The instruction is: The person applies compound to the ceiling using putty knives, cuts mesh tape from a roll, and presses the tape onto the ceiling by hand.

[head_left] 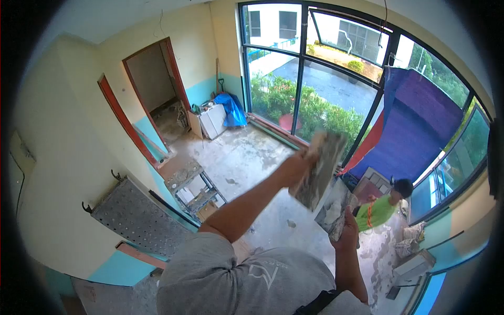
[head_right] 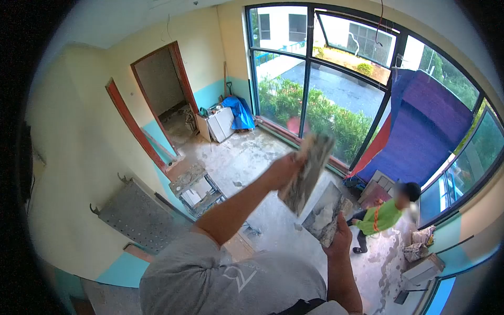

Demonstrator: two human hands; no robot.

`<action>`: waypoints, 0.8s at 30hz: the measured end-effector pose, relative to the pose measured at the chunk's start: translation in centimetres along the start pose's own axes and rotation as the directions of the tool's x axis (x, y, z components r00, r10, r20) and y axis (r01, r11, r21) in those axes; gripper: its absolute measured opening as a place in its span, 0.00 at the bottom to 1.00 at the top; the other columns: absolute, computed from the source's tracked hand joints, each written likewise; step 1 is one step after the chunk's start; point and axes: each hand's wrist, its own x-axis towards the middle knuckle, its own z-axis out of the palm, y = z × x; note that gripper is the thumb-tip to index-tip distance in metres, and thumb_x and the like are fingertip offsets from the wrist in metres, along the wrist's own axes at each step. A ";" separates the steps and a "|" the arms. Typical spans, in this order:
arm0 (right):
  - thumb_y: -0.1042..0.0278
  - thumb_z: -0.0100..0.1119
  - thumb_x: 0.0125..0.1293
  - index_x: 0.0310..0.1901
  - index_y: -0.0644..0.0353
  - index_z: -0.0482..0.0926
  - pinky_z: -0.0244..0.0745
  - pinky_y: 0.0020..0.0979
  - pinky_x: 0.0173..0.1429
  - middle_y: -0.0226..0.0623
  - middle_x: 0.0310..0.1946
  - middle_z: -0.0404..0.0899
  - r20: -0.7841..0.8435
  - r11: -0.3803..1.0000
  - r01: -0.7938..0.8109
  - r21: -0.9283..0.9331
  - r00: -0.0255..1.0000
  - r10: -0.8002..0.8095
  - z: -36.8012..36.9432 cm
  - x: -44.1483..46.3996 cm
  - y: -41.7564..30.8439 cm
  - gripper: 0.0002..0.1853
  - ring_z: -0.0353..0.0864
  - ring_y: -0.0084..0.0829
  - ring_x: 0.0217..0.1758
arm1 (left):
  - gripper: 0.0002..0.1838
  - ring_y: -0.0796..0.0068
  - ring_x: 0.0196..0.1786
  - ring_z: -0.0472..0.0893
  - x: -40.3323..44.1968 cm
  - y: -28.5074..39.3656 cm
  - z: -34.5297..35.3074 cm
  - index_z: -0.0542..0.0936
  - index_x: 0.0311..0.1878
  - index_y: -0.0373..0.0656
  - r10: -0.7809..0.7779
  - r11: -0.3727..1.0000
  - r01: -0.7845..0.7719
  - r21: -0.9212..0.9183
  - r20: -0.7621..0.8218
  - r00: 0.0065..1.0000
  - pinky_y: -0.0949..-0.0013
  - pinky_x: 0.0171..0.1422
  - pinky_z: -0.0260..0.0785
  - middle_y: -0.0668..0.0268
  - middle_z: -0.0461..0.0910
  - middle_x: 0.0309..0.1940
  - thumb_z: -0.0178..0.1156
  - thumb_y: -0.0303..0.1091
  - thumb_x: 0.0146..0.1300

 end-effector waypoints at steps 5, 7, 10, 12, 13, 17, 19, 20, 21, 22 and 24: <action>0.56 0.46 0.76 0.68 0.66 0.63 0.71 0.49 0.69 0.48 0.62 0.74 -0.027 0.992 -0.104 -0.066 0.994 0.103 0.8 0.8 1.3 0.27 0.77 0.45 0.63 | 0.31 0.73 0.45 0.78 -0.9 -8.0 3.7 0.77 0.56 0.33 -0.097 0.973 0.150 -0.175 0.278 0.956 0.67 0.53 0.71 0.58 0.82 0.44 0.59 0.56 0.69; 0.56 0.46 0.77 0.69 0.66 0.63 0.71 0.49 0.69 0.48 0.62 0.74 -0.047 0.995 -0.074 -0.068 0.996 0.071 0.0 1.3 2.0 0.27 0.77 0.45 0.63 | 0.32 0.73 0.44 0.79 -1.1 -8.5 2.4 0.76 0.56 0.32 -0.147 0.977 0.185 -0.106 0.296 0.944 0.67 0.52 0.72 0.58 0.82 0.43 0.59 0.57 0.68; 0.58 0.45 0.77 0.68 0.67 0.62 0.73 0.48 0.68 0.50 0.62 0.73 -0.047 0.991 -0.130 0.008 0.990 0.130 0.4 1.7 2.2 0.26 0.78 0.45 0.62 | 0.32 0.69 0.41 0.81 -1.0 -10.0 1.0 0.77 0.54 0.32 -0.167 0.984 0.176 -0.005 0.294 0.941 0.66 0.49 0.73 0.57 0.83 0.39 0.61 0.57 0.66; 0.58 0.45 0.77 0.67 0.67 0.63 0.74 0.47 0.67 0.50 0.60 0.75 -0.043 0.987 -0.159 0.034 0.986 0.160 -0.4 1.9 3.1 0.26 0.78 0.44 0.62 | 0.33 0.67 0.40 0.82 -1.0 -10.7 -0.1 0.77 0.53 0.32 -0.172 0.985 0.162 0.059 0.305 0.937 0.65 0.49 0.73 0.55 0.83 0.38 0.62 0.58 0.65; 0.58 0.45 0.77 0.67 0.67 0.63 0.74 0.47 0.67 0.50 0.59 0.75 -0.053 0.989 -0.147 0.021 0.988 0.148 -1.1 1.9 3.5 0.26 0.78 0.44 0.62 | 0.33 0.66 0.39 0.82 -1.2 -10.4 -0.7 0.77 0.53 0.32 -0.177 0.984 0.160 0.079 0.319 0.931 0.64 0.48 0.73 0.55 0.83 0.37 0.62 0.58 0.64; 0.56 0.45 0.77 0.66 0.68 0.64 0.73 0.47 0.67 0.49 0.56 0.78 -0.157 0.993 -0.099 0.060 0.982 0.107 -2.5 2.4 5.1 0.26 0.79 0.44 0.60 | 0.35 0.61 0.42 0.84 -0.7 -12.2 -3.0 0.78 0.53 0.31 -0.250 0.956 0.181 0.230 0.322 0.913 0.62 0.50 0.74 0.50 0.83 0.40 0.63 0.60 0.62; 0.56 0.45 0.77 0.66 0.68 0.65 0.75 0.47 0.66 0.50 0.56 0.78 -0.231 0.991 -0.015 0.135 0.972 0.046 -1.9 2.6 4.4 0.25 0.80 0.44 0.59 | 0.33 0.64 0.41 0.84 -0.4 -12.4 -3.8 0.75 0.56 0.32 -0.306 0.943 0.256 0.211 0.255 0.917 0.65 0.50 0.74 0.50 0.83 0.39 0.66 0.53 0.61; 0.55 0.44 0.78 0.65 0.68 0.66 0.75 0.47 0.65 0.50 0.57 0.77 -0.224 0.997 0.049 0.067 0.974 -0.033 -1.6 2.9 3.8 0.26 0.80 0.44 0.59 | 0.31 0.64 0.41 0.83 -0.1 -12.3 -4.3 0.74 0.57 0.32 -0.344 0.926 0.295 0.237 0.203 0.917 0.65 0.49 0.74 0.51 0.83 0.39 0.67 0.49 0.62; 0.54 0.44 0.78 0.65 0.66 0.67 0.73 0.46 0.67 0.47 0.58 0.77 -0.283 0.996 0.084 -0.007 0.955 -0.083 -0.4 3.2 3.0 0.25 0.79 0.43 0.60 | 0.29 0.65 0.41 0.83 0.2 -12.3 -4.5 0.72 0.58 0.32 -0.379 0.906 0.333 0.261 0.152 0.913 0.66 0.49 0.75 0.51 0.83 0.38 0.68 0.45 0.62; 0.55 0.43 0.78 0.66 0.66 0.67 0.73 0.46 0.68 0.47 0.58 0.77 -0.280 0.991 0.131 0.011 0.952 -0.122 0.0 3.7 2.5 0.24 0.79 0.43 0.61 | 0.28 0.66 0.42 0.83 0.5 -12.8 -4.6 0.71 0.58 0.33 -0.349 0.934 0.338 0.117 0.093 0.932 0.66 0.50 0.74 0.52 0.83 0.39 0.67 0.42 0.62; 0.56 0.43 0.79 0.66 0.66 0.66 0.72 0.47 0.68 0.47 0.59 0.76 -0.300 0.976 0.216 0.027 0.933 -0.199 -0.1 4.7 1.9 0.24 0.78 0.44 0.61 | 0.26 0.68 0.44 0.82 1.4 -14.2 -4.1 0.69 0.60 0.35 -0.309 0.938 0.300 -0.172 -0.027 0.951 0.67 0.52 0.74 0.55 0.82 0.42 0.67 0.35 0.63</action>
